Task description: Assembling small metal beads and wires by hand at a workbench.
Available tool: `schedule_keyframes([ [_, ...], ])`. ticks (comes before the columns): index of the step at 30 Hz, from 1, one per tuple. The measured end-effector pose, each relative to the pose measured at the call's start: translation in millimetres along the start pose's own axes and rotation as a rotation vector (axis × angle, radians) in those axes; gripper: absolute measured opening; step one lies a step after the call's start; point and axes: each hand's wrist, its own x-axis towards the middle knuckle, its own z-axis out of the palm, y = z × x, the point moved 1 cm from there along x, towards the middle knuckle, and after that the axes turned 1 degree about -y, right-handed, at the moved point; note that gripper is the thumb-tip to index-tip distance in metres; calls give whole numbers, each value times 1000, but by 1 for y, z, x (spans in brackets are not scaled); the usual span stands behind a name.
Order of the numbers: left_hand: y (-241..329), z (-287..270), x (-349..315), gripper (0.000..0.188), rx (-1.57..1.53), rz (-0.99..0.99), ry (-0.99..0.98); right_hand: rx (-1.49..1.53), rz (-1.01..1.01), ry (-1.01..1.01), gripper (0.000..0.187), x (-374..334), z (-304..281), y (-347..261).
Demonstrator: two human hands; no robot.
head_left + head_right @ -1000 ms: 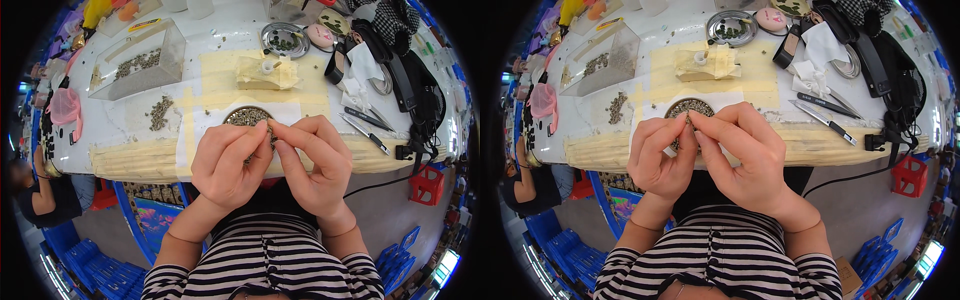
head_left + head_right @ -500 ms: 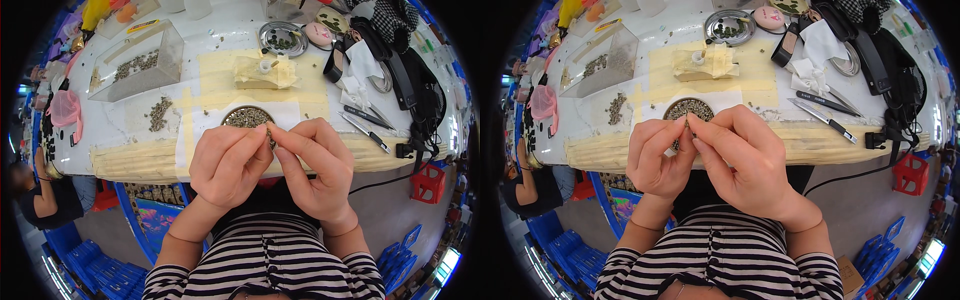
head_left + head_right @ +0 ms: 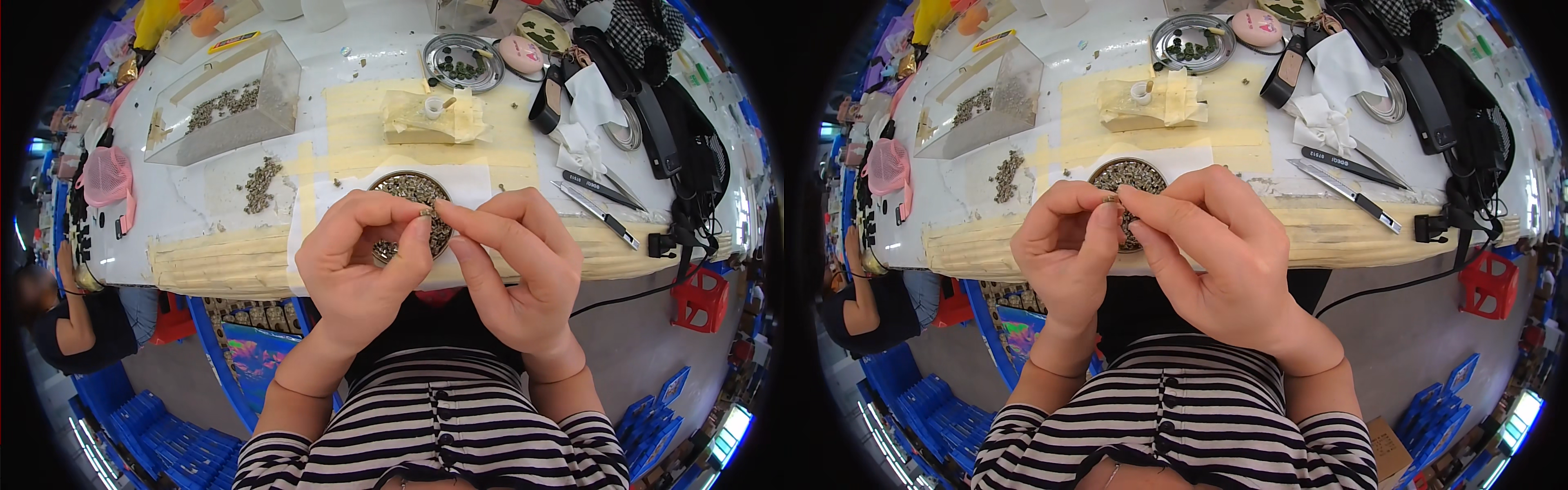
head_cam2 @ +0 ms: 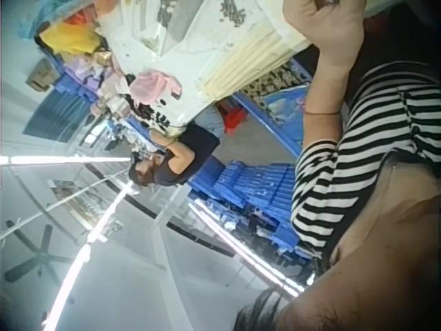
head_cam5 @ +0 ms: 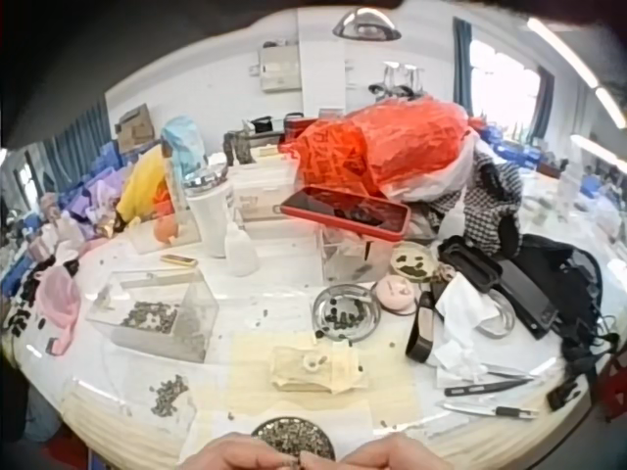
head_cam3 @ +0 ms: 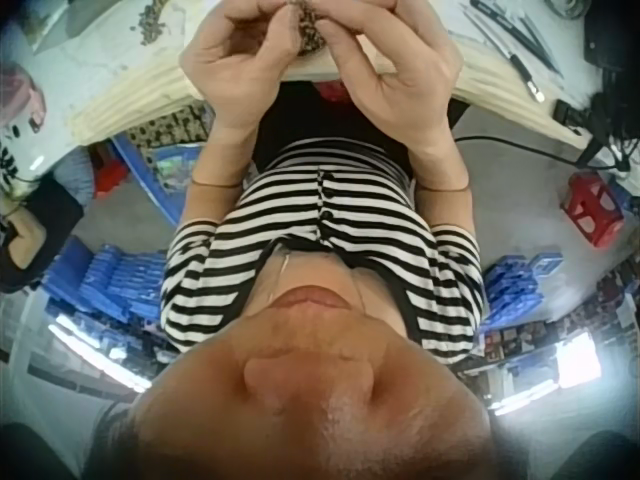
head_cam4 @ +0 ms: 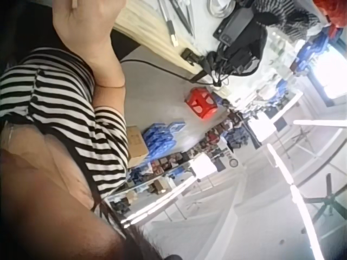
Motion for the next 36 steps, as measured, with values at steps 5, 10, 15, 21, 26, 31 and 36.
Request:
schedule_keyframes([
  [5,7,-3,2,10,-279,-288,-51,22,-47,25,28,3,-3,4],
  [10,8,-4,2,10,-312,-328,-63,82,3,13,29,-1,5,6],
  [15,9,-4,3,11,-278,-326,-60,105,14,-3,32,-4,7,8],
  [21,11,-5,2,12,-240,-298,-69,84,9,3,33,-5,10,9],
  [26,9,-3,3,10,-170,-280,-31,83,2,0,34,-4,10,10],
  [31,10,-6,3,11,-240,-309,-55,126,25,-11,33,-3,10,10],
  [36,10,-6,4,11,-224,-301,-54,173,63,-28,32,-3,9,10],
])
